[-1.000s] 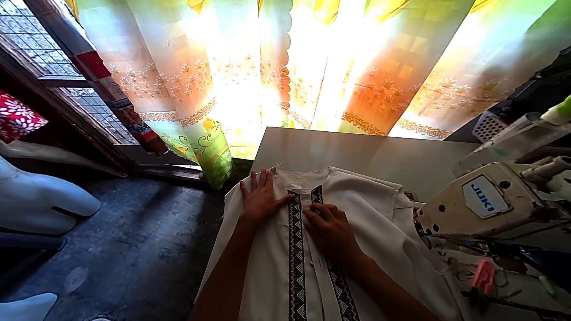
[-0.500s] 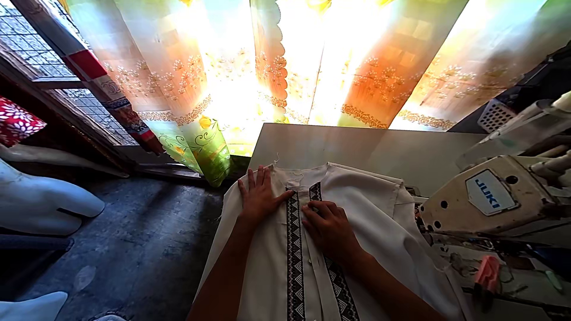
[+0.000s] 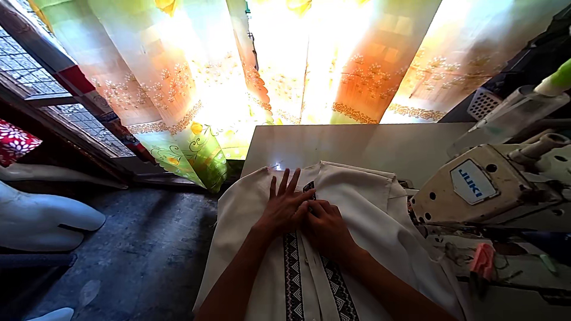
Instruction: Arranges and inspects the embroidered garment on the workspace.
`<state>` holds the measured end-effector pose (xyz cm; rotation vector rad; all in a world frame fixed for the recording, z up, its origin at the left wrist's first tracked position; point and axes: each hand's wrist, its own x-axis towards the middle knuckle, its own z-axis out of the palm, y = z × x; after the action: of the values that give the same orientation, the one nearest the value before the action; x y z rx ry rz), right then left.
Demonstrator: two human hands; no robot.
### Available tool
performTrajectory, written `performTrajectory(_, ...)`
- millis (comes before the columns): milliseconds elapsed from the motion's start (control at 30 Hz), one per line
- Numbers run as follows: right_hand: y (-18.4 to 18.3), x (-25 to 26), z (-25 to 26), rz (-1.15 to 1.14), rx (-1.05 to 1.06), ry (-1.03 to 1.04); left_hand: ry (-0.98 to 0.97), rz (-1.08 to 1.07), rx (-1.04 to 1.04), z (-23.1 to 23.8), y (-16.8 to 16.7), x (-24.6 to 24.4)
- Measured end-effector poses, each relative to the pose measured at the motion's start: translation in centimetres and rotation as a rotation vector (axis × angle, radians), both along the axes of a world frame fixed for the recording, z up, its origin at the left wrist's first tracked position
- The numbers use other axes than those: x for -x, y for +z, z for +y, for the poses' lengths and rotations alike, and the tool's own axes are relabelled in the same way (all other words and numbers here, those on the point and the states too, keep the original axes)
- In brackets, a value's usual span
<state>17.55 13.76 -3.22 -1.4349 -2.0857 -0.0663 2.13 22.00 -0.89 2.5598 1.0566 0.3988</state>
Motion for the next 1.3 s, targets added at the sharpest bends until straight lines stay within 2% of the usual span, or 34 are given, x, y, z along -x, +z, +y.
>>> performTrajectory(133, 0.0, 0.0, 0.1, -0.001, 0.015, 0.005, 0.228, 0.02, -0.115, 0.6, -0.4, 0.1)
performTrajectory(233, -0.1, -0.2, 0.1, -0.013, 0.032, 0.012, 0.457, -0.124, -0.239, 2.5, 0.3, 2.9)
performTrajectory(333, -0.2, -0.2, 0.2, -0.014, 0.03, 0.02, 0.565, -0.25, -0.167, 3.2, 1.1, 5.6)
performTrajectory(400, -0.3, -0.3, 0.2, -0.011, 0.025, 0.023, 0.51, -0.255, -0.104, 3.2, 1.5, 6.3)
performTrajectory(500, -0.1, -0.3, 0.1, -0.012, 0.028, 0.022, 0.289, -0.229, -0.009, 2.7, 2.0, 6.3)
performTrajectory(600, -0.1, -0.2, 0.1, -0.003, 0.025, 0.019, 0.182, -0.073, 0.124, 2.4, 2.3, 5.8)
performTrajectory(767, 0.0, -0.1, 0.0, -0.002, 0.039, 0.013, 0.179, -0.028, 0.17, 2.3, 2.7, 5.6)
performTrajectory(1067, 0.0, -0.2, 0.0, -0.005, 0.026, 0.013, 0.213, -0.176, 0.026, 2.9, 1.2, 5.8)
performTrajectory(1300, 0.1, -0.2, -0.1, -0.009, 0.039, 0.012, 0.26, -0.156, 0.018, 3.4, 0.6, 5.6)
